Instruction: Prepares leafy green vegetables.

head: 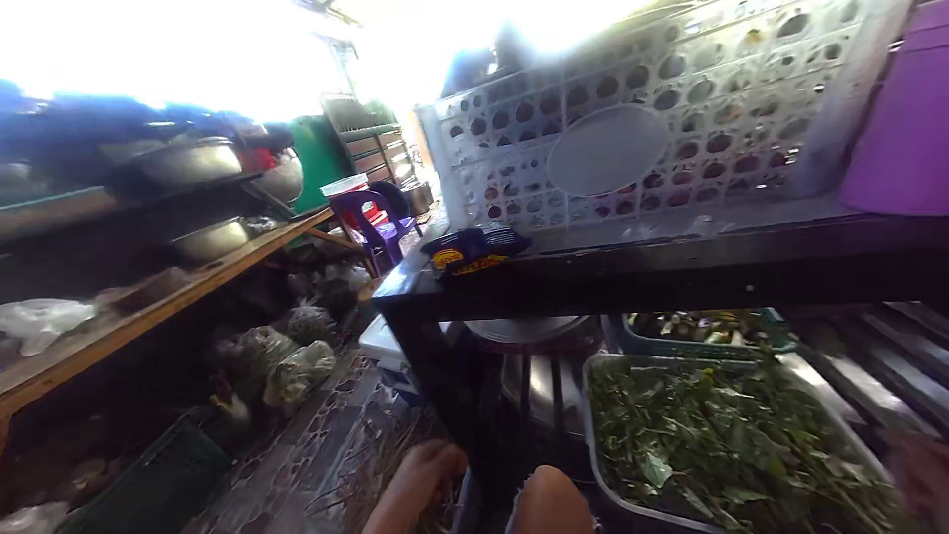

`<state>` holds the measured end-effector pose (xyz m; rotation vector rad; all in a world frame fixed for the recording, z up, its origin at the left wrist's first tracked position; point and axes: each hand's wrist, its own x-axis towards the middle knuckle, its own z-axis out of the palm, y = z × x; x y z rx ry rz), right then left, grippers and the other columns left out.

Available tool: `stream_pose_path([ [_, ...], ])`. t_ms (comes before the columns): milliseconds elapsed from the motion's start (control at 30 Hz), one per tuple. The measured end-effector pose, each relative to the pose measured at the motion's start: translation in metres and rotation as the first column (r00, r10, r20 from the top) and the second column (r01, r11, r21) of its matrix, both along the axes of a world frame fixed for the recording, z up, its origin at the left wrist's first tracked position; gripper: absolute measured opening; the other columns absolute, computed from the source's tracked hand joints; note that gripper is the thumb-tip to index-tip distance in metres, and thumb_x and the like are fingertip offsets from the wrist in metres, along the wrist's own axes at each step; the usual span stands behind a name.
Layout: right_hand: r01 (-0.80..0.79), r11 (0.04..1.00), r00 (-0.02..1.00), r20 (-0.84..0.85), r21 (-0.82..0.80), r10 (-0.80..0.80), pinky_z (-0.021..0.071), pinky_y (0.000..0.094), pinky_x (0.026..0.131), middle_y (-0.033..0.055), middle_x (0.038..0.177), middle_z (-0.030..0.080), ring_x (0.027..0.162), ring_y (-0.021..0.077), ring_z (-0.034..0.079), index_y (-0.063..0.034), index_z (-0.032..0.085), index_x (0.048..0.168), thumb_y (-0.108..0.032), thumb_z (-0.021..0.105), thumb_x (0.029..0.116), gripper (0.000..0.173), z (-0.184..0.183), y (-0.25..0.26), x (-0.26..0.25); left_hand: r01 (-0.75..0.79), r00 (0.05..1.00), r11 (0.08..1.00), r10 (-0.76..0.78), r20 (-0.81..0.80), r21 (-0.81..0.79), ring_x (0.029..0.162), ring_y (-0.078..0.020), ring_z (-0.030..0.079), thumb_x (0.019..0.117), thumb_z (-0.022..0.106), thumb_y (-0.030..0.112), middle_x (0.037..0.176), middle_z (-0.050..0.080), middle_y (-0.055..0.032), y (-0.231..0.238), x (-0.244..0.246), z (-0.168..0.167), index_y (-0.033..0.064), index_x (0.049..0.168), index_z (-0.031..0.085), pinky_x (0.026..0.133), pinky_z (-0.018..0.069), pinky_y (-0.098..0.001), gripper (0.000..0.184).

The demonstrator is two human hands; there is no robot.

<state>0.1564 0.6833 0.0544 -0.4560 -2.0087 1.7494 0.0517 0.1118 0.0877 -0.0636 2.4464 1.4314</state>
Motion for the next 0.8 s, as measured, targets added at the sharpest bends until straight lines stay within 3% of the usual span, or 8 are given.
stream_pose_path([
  [133, 0.046, 0.951, 0.998, 0.065, -0.305, -0.027, 0.0452, 0.0247, 0.053, -0.0103, 0.065, 0.047, 0.052, 0.0039, 0.046, -0.0099, 0.064, 0.120, -0.027, 0.043, 0.1087, 0.029, -0.010, -0.035, -0.031, 0.467, 0.883, 0.877, -0.469, -0.001, 0.113, 0.083, -0.0131, 0.069, 0.1083, 0.049, 0.028, 0.100, 0.074, -0.0061, 0.106, 0.018, 0.017, 0.0043, 0.116, 0.071, 0.074, 0.0577, -0.0331, 0.034],
  [233, -0.020, 0.908, 0.999, 0.033, -0.419, 0.038, 0.0452, 0.0234, 0.051, -0.0086, 0.063, 0.047, 0.052, 0.0045, 0.047, -0.0098, 0.065, 0.114, -0.024, 0.044, 0.1090, 0.026, -0.011, -0.057, -0.041, 0.558, 0.826, 0.802, -0.562, -0.044, 0.214, 0.084, -0.0111, 0.068, 0.1083, 0.048, 0.025, 0.105, 0.074, -0.0046, 0.192, -0.009, 0.002, 0.0046, 0.117, 0.071, 0.073, 0.0569, -0.0301, 0.032],
  [300, -0.058, 0.891, 0.996, 0.032, -0.449, 0.081, 0.0444, 0.0231, 0.052, -0.0074, 0.064, 0.048, 0.054, 0.0049, 0.047, -0.0084, 0.066, 0.114, -0.022, 0.046, 0.1089, 0.025, -0.009, -0.068, -0.045, 0.498, 0.861, 0.814, -0.506, -0.056, 0.297, 0.084, -0.0111, 0.068, 0.1077, 0.049, 0.025, 0.106, 0.073, -0.0040, 0.247, -0.029, -0.009, 0.0055, 0.120, 0.070, 0.071, 0.0565, -0.0293, 0.031],
  [467, -0.141, 0.857, 0.986, 0.006, -0.496, 0.166, 0.0428, 0.0211, 0.051, -0.0064, 0.066, 0.050, 0.054, 0.0039, 0.047, -0.0047, 0.067, 0.114, -0.017, 0.046, 0.1084, 0.025, -0.002, -0.079, -0.053, 0.313, 0.939, 0.794, -0.343, -0.042, 0.521, 0.102, -0.0212, 0.069, 0.1094, 0.046, 0.027, 0.122, 0.070, -0.0096, 0.350, -0.057, -0.013, 0.0072, 0.139, 0.059, 0.083, 0.0572, -0.0391, 0.038],
  [600, -0.126, 0.894, 0.976, 0.108, -0.429, 0.189, 0.0345, 0.0182, 0.045, -0.0059, 0.065, 0.050, 0.050, 0.0019, 0.043, -0.0045, 0.068, 0.113, -0.022, 0.045, 0.1101, 0.029, -0.002, -0.085, -0.068, 0.202, 0.977, 0.693, -0.193, -0.092, 0.692, 0.089, -0.0177, 0.069, 0.1100, 0.043, 0.022, 0.105, 0.072, -0.0098, 0.378, -0.082, -0.029, 0.0001, 0.122, 0.063, 0.077, 0.0581, -0.0348, 0.032],
  [667, -0.111, 0.973, 0.965, 0.211, -0.204, 0.155, 0.0383, 0.0256, 0.054, -0.0003, 0.073, 0.055, 0.058, 0.0068, 0.045, -0.0028, 0.068, 0.114, -0.024, 0.043, 0.1104, 0.033, -0.003, -0.091, -0.075, 0.126, 0.992, 0.665, -0.073, -0.104, 0.736, 0.079, -0.0130, 0.067, 0.1105, 0.040, 0.022, 0.095, 0.069, -0.0067, 0.376, -0.102, -0.035, -0.0005, 0.121, 0.060, 0.072, 0.0570, -0.0303, 0.031],
  [733, -0.136, 0.991, 0.952, 0.277, 0.013, 0.127, 0.0491, 0.0420, 0.070, 0.0113, 0.085, 0.066, 0.072, 0.0203, 0.059, -0.0002, 0.069, 0.116, -0.026, 0.043, 0.1101, 0.037, -0.004, -0.098, -0.078, 0.017, 0.996, 0.665, 0.055, -0.072, 0.746, 0.075, -0.0124, 0.064, 0.1110, 0.039, 0.020, 0.089, 0.065, -0.0061, 0.365, -0.122, -0.035, -0.0001, 0.120, 0.057, 0.070, 0.0559, -0.0302, 0.028],
  [800, -0.137, 0.983, 0.942, 0.324, 0.120, 0.092, 0.0528, 0.0560, 0.083, 0.0188, 0.100, 0.072, 0.091, 0.0324, 0.069, -0.0016, 0.067, 0.122, -0.036, 0.047, 0.1085, 0.042, -0.006, -0.101, -0.079, -0.050, 0.992, 0.680, 0.118, -0.042, 0.731, 0.076, -0.0134, 0.064, 0.1108, 0.042, 0.018, 0.090, 0.064, -0.0070, 0.354, -0.136, -0.038, 0.0007, 0.121, 0.057, 0.072, 0.0560, -0.0310, 0.025],
])
